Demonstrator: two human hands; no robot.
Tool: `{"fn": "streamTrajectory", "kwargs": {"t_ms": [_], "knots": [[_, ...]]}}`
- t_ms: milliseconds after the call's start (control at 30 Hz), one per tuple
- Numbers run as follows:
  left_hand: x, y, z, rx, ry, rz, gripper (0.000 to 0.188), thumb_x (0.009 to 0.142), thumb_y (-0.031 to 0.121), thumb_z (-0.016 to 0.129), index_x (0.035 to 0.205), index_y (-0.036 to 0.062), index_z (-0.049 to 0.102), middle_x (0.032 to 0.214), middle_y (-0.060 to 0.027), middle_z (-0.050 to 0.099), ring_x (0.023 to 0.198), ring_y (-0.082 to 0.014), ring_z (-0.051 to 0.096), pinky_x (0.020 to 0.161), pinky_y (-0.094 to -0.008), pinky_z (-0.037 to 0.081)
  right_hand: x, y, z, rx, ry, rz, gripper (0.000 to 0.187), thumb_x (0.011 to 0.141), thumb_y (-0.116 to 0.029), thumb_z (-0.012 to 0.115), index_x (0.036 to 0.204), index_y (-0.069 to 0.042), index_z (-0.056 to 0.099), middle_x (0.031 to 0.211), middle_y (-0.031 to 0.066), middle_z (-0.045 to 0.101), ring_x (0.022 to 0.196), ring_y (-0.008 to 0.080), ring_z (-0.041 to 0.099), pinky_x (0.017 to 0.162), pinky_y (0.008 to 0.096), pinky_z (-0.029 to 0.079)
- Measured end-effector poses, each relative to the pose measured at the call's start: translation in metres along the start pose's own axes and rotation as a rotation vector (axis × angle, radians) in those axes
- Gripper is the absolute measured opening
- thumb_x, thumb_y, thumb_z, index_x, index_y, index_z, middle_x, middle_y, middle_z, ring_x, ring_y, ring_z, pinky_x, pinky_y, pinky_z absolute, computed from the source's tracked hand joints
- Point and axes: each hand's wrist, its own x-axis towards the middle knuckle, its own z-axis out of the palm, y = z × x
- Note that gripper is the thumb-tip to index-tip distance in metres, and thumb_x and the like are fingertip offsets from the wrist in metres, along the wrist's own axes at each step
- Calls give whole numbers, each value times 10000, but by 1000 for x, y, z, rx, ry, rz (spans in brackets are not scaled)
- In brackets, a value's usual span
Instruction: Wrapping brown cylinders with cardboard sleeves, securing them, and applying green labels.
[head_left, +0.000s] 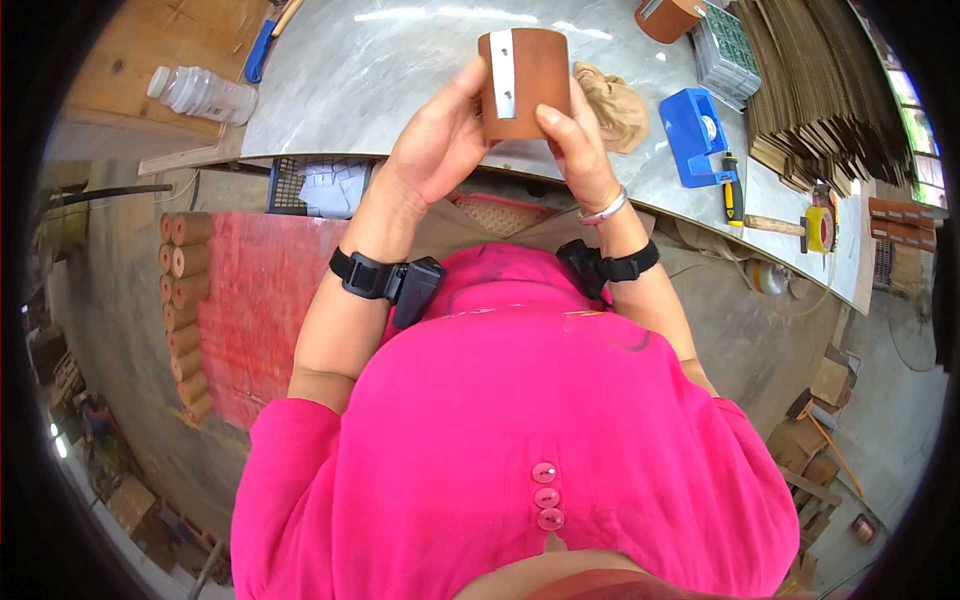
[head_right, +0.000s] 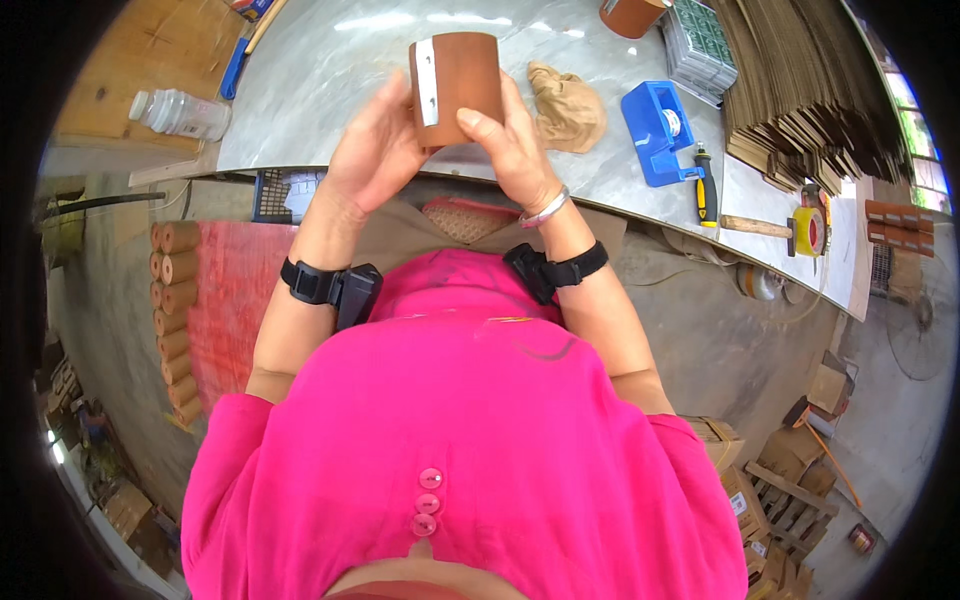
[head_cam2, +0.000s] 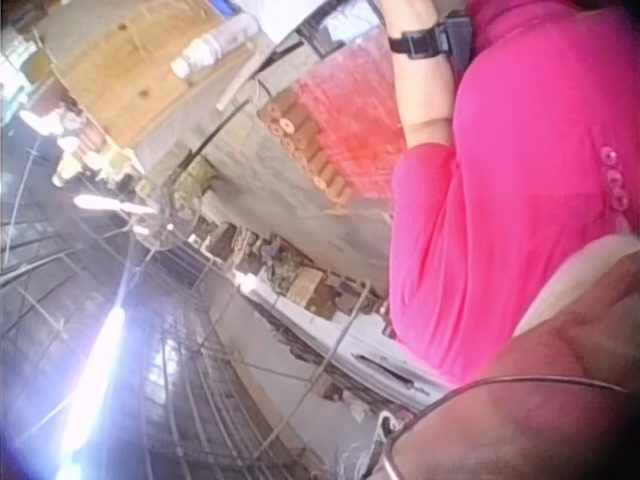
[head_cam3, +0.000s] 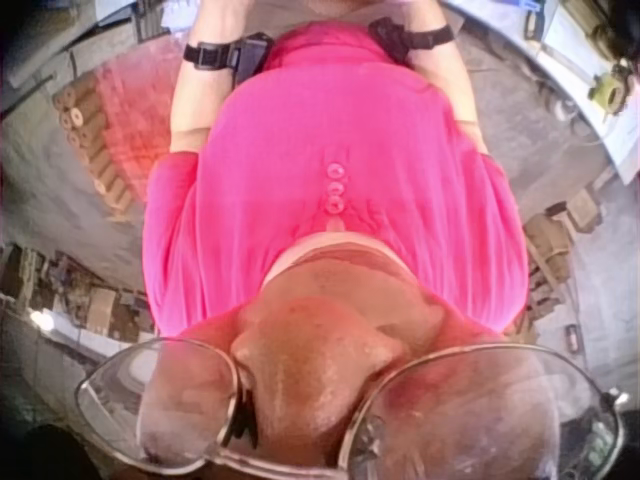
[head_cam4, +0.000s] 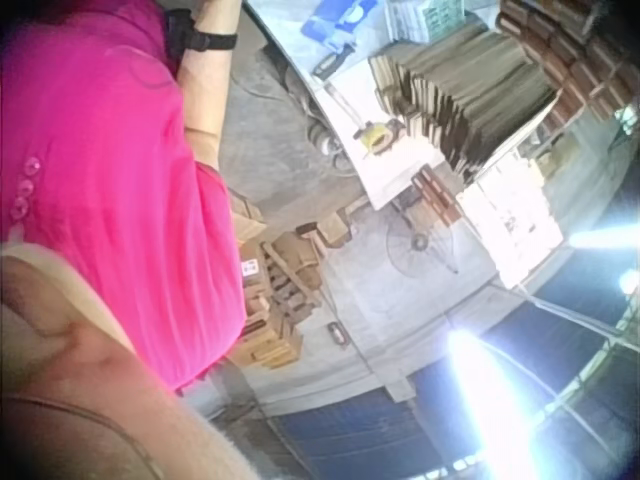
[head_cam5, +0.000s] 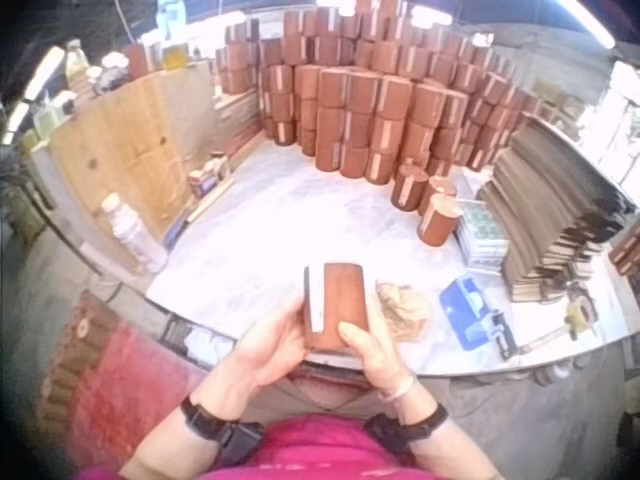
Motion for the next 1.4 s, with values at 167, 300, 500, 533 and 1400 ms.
{"fn": "streamTrajectory", "kwargs": {"t_ms": [167,300,500,533,1400], "knots": [[0,4,5,216,110,123,654,892,84,721,1444,-18,384,1348,-136,535,1240,-241,542,1034,-386,464,3,-9,-1,-449,-81,-78,757,828,-363,798,1396,4,457,1283,163,600,1157,240,604,976,371,495],[8,15,-4,511,52,194,778,798,22,780,1461,-14,374,1369,-139,524,1274,-233,524,1065,-375,442,2,-22,-3,-566,-124,-130,846,814,-303,813,1469,6,376,1381,216,538,1296,325,531,1068,400,429],[32,5,-32,820,-67,188,904,756,37,834,1497,-39,323,1422,-168,495,1322,-252,489,1105,-393,403,-3,-8,-22,-861,-37,-114,725,839,-222,784,1409,30,413,1315,250,566,1244,363,567,1036,427,466],[35,-5,-44,897,0,248,923,752,54,844,1500,-46,313,1417,-181,500,1331,-264,482,1112,-399,396,-3,-2,-29,-925,-46,-144,732,834,-219,776,1407,46,406,1294,270,565,1216,402,563,1039,421,454],[36,-9,-60,1200,170,426,890,744,218,882,1444,-33,393,1331,-207,574,1259,-286,550,1085,-395,406,0,-142,-180,-1566,394,-265,367,853,-294,726,1089,-14,708,1084,177,698,1052,360,645,927,423,508]]}}
